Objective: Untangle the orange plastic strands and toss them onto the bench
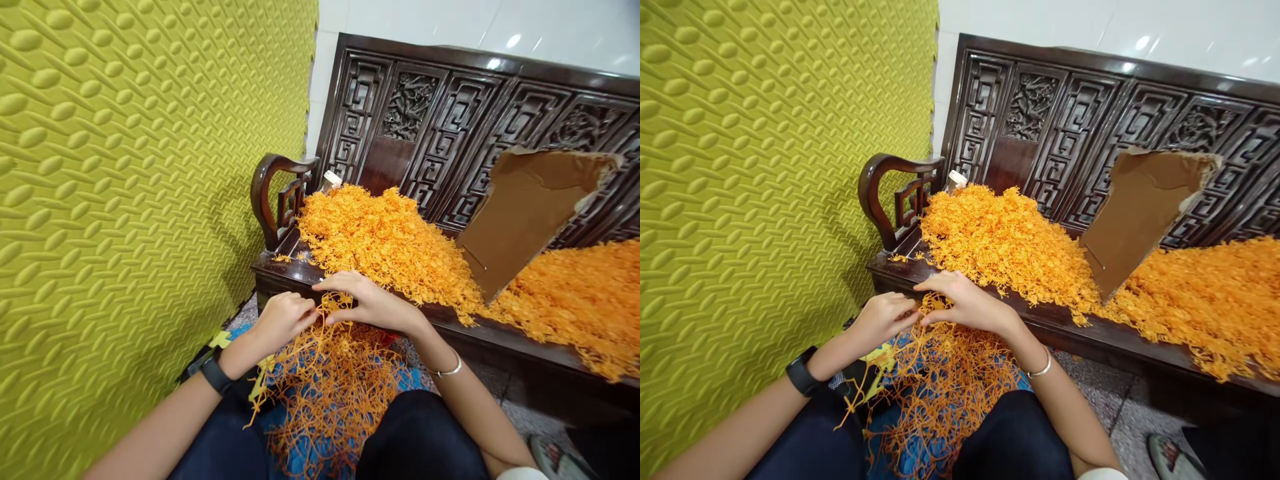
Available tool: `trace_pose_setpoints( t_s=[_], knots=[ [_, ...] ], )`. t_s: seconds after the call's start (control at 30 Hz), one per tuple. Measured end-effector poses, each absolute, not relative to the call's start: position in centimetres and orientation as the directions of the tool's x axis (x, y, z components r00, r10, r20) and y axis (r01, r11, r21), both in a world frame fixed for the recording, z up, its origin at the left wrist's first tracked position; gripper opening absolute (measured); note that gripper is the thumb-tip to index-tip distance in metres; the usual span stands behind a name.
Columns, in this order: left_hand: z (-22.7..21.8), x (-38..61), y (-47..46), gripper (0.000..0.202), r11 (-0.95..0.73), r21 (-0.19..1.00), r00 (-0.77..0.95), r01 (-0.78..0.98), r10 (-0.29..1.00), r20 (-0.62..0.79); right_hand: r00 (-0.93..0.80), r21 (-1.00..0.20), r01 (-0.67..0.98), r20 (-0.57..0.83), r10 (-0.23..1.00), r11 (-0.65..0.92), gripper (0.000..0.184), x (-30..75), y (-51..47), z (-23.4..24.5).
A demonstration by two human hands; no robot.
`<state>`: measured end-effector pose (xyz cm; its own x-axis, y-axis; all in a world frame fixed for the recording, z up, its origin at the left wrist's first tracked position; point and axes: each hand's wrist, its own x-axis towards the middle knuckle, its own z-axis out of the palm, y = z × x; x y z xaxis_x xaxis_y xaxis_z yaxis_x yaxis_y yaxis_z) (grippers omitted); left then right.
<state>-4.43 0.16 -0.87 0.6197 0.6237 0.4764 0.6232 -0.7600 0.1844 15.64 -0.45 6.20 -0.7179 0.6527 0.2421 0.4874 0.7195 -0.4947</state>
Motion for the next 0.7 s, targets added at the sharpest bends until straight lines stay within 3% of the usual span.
trace_pose_setpoints(
  t_s=[0.1,0.17,0.27,0.37,0.53,0.7],
  knots=[
    [-0.8,-4.3,0.0,0.028,-0.773,0.246,0.631,0.585,0.624,0.461,-0.727,-0.453,0.511,0.224,0.649,0.73,0.012,15.4,-0.1,5.8],
    [-0.7,-4.2,-0.1,0.03,-0.767,0.311,0.63,0.562,0.64,0.439,-0.64,-0.55,0.489,0.302,0.706,0.678,0.016,15.6,0.3,5.5],
    [-0.5,-4.0,-0.4,0.033,-0.727,0.436,0.611,0.531,0.685,0.397,-0.308,-0.775,0.35,0.435,0.846,0.526,0.021,16.1,1.0,5.3],
    [0.0,-3.8,-0.9,0.035,-0.668,0.592,0.562,0.451,0.728,0.392,0.021,-0.885,0.162,0.445,0.896,0.436,0.02,16.6,1.4,5.3],
    [1.3,-3.0,-2.0,0.038,-0.622,0.703,0.51,0.346,0.753,0.416,0.145,-0.895,0.049,0.445,0.883,0.443,0.023,16.4,0.9,6.1],
    [1.5,-1.7,-2.5,0.038,-0.621,0.738,0.492,0.266,0.745,0.45,0.223,-0.825,-0.009,0.549,0.805,0.565,0.018,16.5,1.0,7.6]
  ],
)
